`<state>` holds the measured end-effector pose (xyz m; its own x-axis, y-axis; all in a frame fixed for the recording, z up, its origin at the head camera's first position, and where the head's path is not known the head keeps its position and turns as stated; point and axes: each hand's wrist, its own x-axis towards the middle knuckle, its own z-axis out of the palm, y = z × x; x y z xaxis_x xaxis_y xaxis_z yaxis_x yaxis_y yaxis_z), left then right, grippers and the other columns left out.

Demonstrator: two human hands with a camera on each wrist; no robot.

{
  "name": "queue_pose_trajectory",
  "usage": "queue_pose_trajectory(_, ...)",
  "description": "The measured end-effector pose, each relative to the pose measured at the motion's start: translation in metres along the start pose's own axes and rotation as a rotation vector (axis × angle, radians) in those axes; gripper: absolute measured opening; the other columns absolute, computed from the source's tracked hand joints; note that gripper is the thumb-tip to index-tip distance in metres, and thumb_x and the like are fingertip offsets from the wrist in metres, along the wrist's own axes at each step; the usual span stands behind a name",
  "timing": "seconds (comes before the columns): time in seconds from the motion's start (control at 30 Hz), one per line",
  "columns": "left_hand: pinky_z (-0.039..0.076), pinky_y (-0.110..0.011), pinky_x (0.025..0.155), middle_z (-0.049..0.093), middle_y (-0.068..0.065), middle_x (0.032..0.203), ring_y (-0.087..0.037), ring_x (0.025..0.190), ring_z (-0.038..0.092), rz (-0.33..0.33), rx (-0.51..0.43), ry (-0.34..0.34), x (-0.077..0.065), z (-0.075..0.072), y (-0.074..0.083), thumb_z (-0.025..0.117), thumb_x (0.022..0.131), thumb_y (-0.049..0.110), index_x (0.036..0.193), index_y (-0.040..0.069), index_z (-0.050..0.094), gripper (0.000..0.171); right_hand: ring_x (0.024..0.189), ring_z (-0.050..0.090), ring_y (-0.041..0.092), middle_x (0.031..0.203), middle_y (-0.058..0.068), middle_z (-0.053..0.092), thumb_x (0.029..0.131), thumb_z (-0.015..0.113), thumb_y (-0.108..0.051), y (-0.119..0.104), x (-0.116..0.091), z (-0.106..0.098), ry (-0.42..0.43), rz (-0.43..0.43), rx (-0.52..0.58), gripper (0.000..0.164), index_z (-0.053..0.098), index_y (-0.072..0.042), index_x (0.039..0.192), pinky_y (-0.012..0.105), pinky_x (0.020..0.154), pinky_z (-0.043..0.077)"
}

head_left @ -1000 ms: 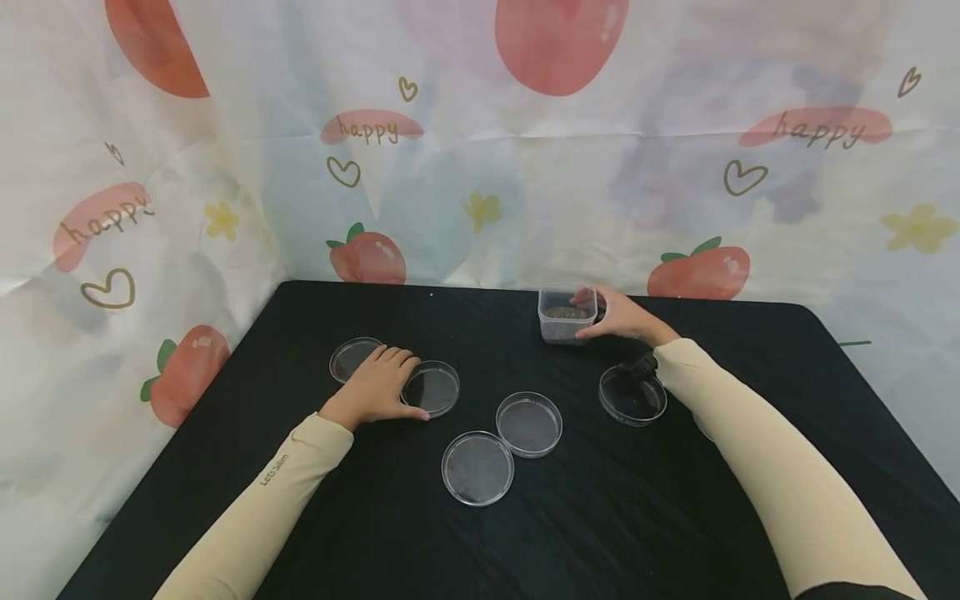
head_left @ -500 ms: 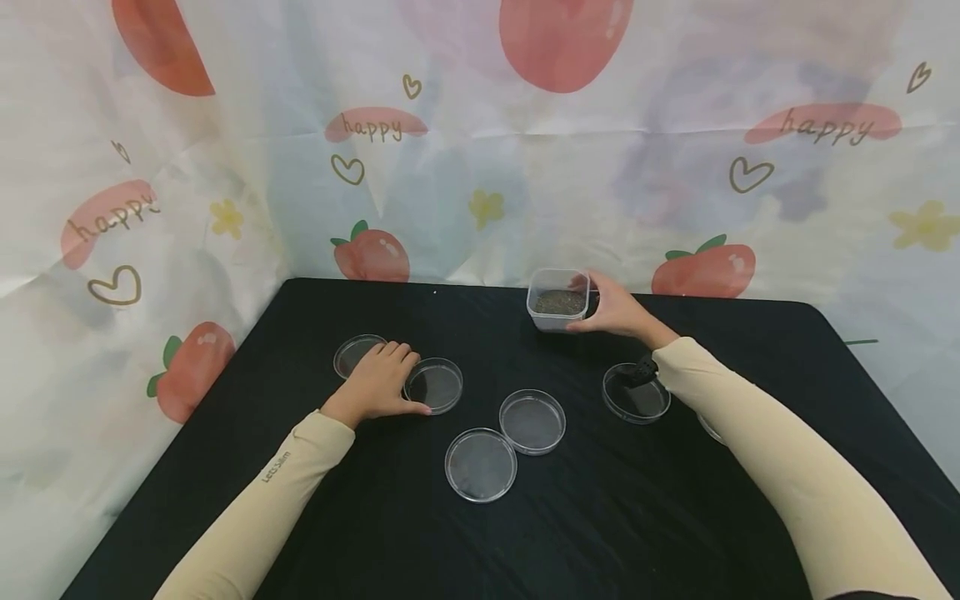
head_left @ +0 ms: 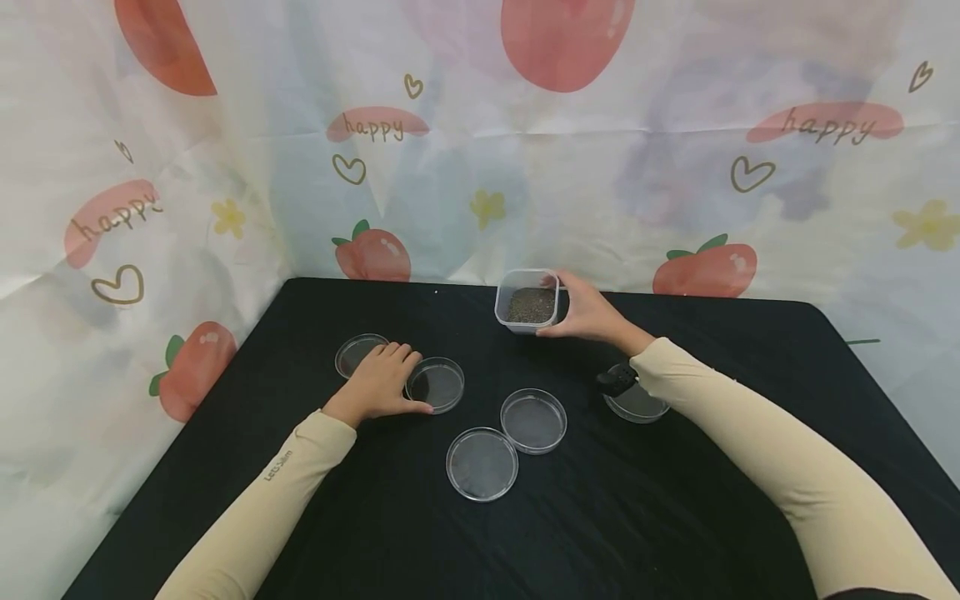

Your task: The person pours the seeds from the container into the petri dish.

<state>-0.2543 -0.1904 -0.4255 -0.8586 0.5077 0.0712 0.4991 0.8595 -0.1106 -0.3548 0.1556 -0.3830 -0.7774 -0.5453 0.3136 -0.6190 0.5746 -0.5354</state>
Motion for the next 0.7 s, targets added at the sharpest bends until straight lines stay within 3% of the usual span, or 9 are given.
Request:
queue_pose_trajectory(0.37,0.043,-0.045,0.099,0.055,-0.012,0.121,-0.028,0.111,0.053,0.002,-0.046,-0.008,0.000,0.001,-0.002,0.061,0.070,0.073,0.124,0.005,0.053,0.087,0.112,0.054,0.031,0.125,0.015,0.054,0.062,0.086,-0.029,-0.022,0.005,0.022,0.020,-0.058,-0.052,0.089,0.041,-0.004,0.134,0.051,0.095,0.043)
queue_pose_trajectory(0.7,0.042,-0.045,0.099,0.055,-0.012,0.121,-0.028,0.111,0.053,-0.001,-0.051,-0.011,0.000,-0.002,-0.001,0.061,0.070,0.073,0.125,0.005,0.053,0.087,0.113,0.050,0.029,0.125,0.013,0.052,0.061,0.087,-0.031,-0.041,0.014,0.036,0.021,-0.109,-0.122,0.091,0.041,-0.003,0.135,0.053,0.097,0.032)
